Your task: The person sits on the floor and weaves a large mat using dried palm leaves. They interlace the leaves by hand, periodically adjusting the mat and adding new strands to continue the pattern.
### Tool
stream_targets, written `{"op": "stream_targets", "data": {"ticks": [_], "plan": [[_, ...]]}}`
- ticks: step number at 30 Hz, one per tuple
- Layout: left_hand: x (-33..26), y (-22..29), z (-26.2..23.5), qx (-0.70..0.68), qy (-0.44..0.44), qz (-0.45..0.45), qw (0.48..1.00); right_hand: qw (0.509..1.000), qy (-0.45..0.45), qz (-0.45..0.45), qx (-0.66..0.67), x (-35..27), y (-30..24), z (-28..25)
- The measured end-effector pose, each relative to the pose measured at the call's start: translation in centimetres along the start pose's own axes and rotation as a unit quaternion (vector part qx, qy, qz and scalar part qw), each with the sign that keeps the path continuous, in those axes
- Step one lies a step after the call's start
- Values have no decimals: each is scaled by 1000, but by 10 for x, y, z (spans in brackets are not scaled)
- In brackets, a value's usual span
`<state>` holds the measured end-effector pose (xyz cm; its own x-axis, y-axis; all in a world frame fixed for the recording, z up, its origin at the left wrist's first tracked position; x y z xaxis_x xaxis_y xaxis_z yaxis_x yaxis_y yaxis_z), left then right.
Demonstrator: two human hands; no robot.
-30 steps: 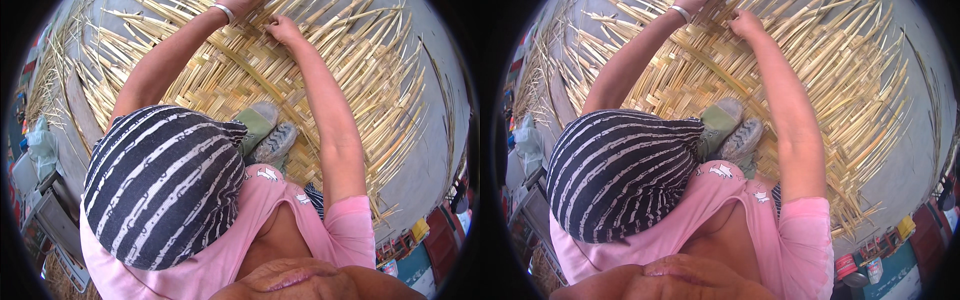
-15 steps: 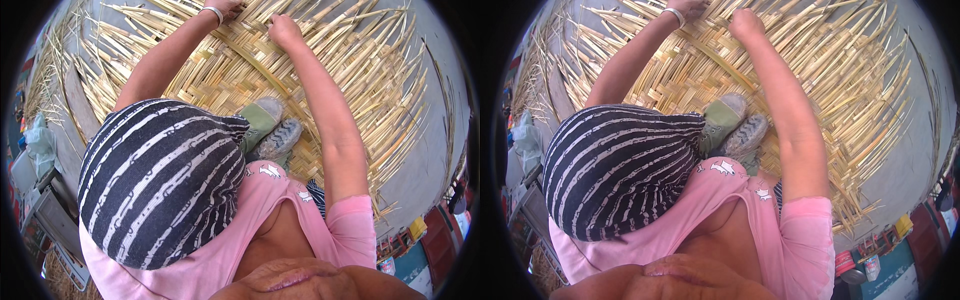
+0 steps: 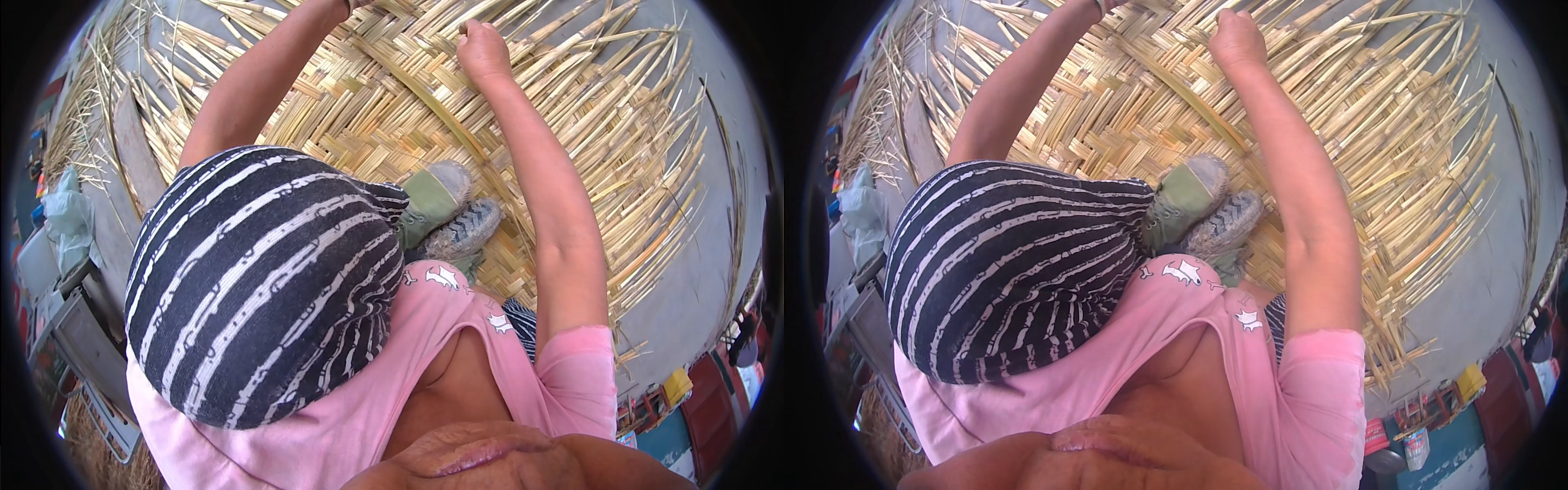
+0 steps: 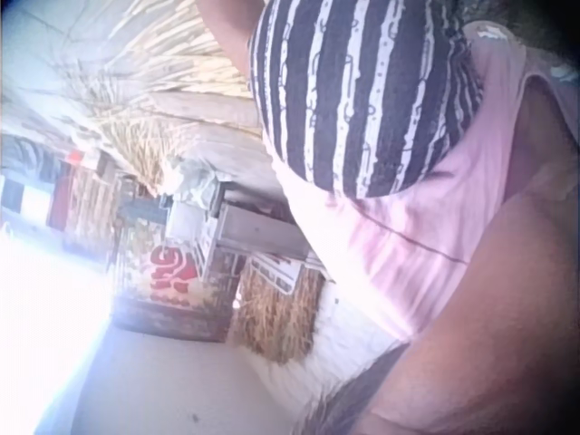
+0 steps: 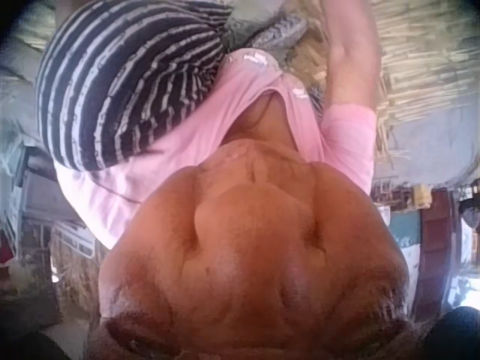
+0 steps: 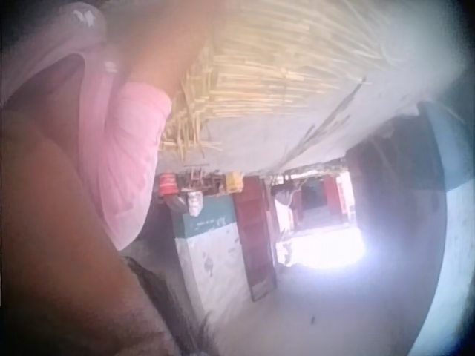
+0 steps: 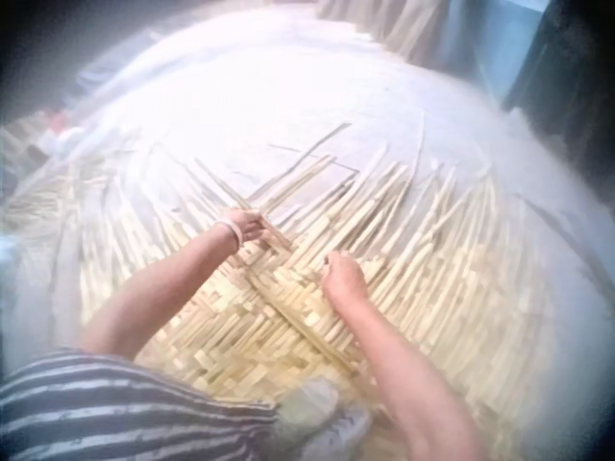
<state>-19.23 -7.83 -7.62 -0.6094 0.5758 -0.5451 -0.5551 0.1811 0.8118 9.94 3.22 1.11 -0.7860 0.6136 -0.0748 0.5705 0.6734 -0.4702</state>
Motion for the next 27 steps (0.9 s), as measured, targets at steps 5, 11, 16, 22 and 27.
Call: {"op": "stream_targets", "data": {"ticks": [5, 11, 16, 22, 27], "plan": [[12, -3, -12, -3, 13, -20, 1000, 989, 77, -116, 48, 23, -10, 11], [-1, 10, -16, 32, -49, -16, 998, 987, 14, -109, 116, 48, -49, 15], [-46, 35, 5, 42, -145, -4, 989, 989, -94, -45, 102, 62, -81, 1], [-45, 43, 29, 72, -256, -12, 964, 982, -130, 11, 133, 74, -69, 4], [-9, 36, 34, 284, -255, 46, 923, 965, -112, 52, 232, 66, -84, 4]]}}
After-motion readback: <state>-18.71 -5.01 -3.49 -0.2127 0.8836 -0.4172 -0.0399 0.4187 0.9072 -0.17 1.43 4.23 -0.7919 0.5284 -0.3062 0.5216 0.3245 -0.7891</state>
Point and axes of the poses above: each hand's wrist, its own x-axis towards the middle knuckle, its own z-axis out of the palm, y = z × x, the point moved 5 cm from there along x, towards the middle knuckle, and after that the axes turned 4 degrees about -y, right-handed, at the moved point
